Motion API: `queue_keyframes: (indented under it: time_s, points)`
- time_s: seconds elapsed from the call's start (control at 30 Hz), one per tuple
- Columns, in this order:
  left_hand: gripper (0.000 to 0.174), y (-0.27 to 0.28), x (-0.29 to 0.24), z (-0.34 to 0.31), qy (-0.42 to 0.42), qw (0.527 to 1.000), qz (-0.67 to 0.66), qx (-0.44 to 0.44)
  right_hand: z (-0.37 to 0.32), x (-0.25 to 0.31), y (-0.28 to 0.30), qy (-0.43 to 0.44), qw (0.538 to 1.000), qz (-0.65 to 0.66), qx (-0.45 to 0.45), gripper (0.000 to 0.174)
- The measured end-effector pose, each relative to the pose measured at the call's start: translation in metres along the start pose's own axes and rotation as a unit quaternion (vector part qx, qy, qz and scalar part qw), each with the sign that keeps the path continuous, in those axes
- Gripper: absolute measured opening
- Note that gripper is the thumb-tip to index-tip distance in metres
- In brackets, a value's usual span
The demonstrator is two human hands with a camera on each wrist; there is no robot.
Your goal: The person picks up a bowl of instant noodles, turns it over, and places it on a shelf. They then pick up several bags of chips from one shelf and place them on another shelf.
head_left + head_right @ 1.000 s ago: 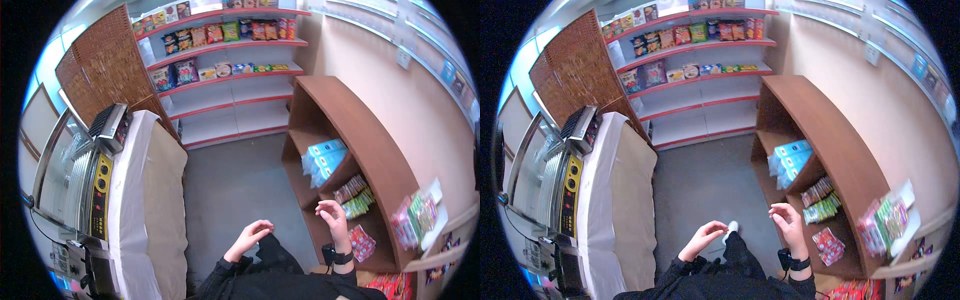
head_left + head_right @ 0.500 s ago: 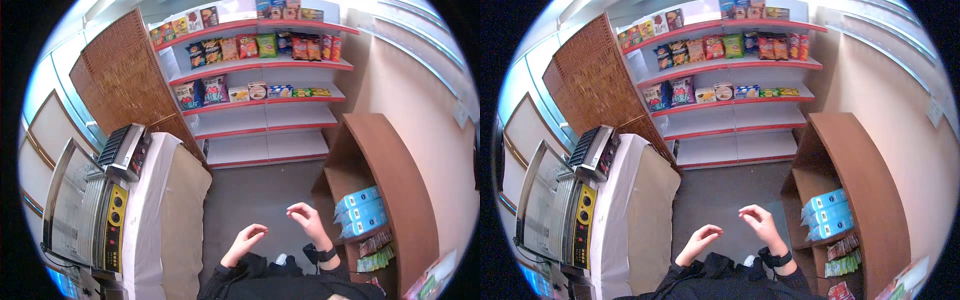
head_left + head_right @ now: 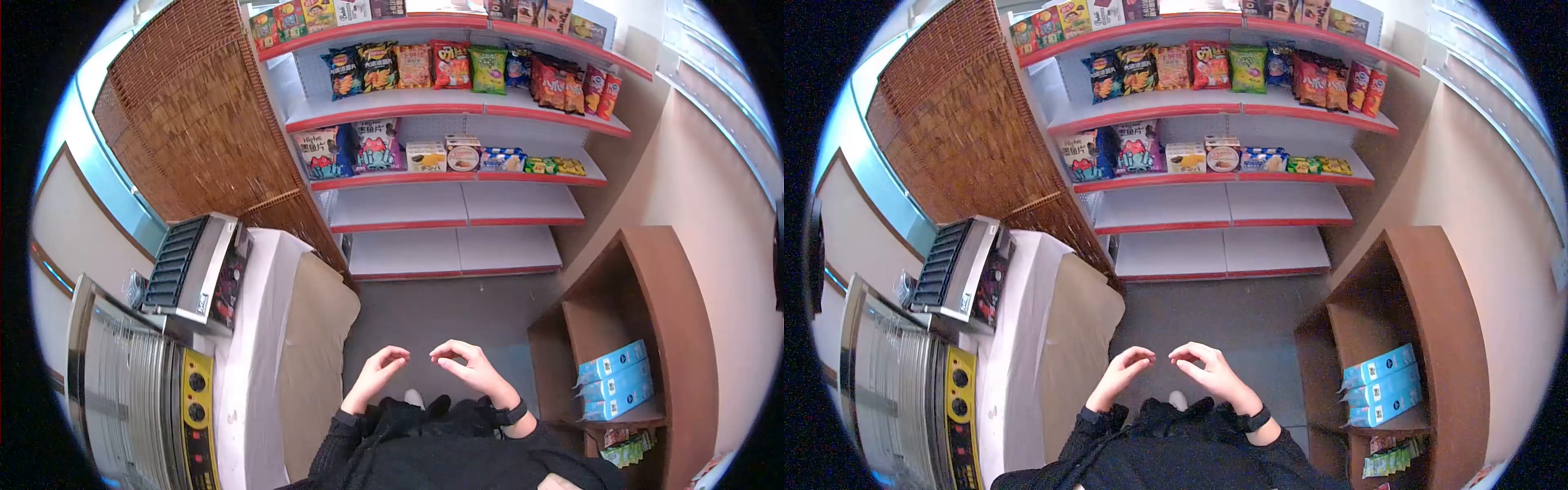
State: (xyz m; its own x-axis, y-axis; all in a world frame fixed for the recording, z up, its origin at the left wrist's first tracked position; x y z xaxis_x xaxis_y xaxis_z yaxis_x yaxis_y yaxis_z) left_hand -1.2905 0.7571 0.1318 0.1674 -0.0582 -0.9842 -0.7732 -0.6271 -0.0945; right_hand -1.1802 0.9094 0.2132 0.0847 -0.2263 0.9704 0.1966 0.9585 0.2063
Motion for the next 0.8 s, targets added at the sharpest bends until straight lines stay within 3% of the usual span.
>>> queue_keyframes:
  time_s: [0.1, 0.33, 0.5, 0.8]
  points:
    - [0.019, 0.036, -0.011, 0.041, -0.019, 1.000, 0.015, 0.008, 0.034, 0.012, -0.003, 0.020, 1.000, -0.017, 0.010, 0.018]
    - [0.025, 0.072, -0.043, 0.130, -0.070, 0.995, 0.066, 0.022, 0.108, -0.025, 0.010, -0.021, 0.999, -0.031, 0.029, 0.017]
    - [0.034, 0.115, -0.090, 0.213, -0.135, 0.987, 0.083, 0.014, 0.173, -0.040, 0.045, -0.014, 0.999, 0.031, -0.005, 0.016]
    - [0.041, 0.175, -0.243, 0.347, -0.266, 0.958, 0.084, -0.072, 0.285, -0.040, 0.118, 0.048, 0.998, 0.020, -0.027, 0.015]
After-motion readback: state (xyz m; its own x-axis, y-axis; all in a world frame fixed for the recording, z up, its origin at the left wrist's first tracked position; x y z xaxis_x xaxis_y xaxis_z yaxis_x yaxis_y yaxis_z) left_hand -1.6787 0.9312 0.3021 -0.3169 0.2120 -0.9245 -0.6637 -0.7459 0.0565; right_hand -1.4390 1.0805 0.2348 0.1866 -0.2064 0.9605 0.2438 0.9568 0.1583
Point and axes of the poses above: each hand's wrist, its own z-axis towards the middle knuckle, its own y-axis out of the back of the hand, x = y × z, the point moved 6 cm from there along z, towards the middle knuckle, and after that the axes turned 5 degrees about -z, right-handed, at the moved point
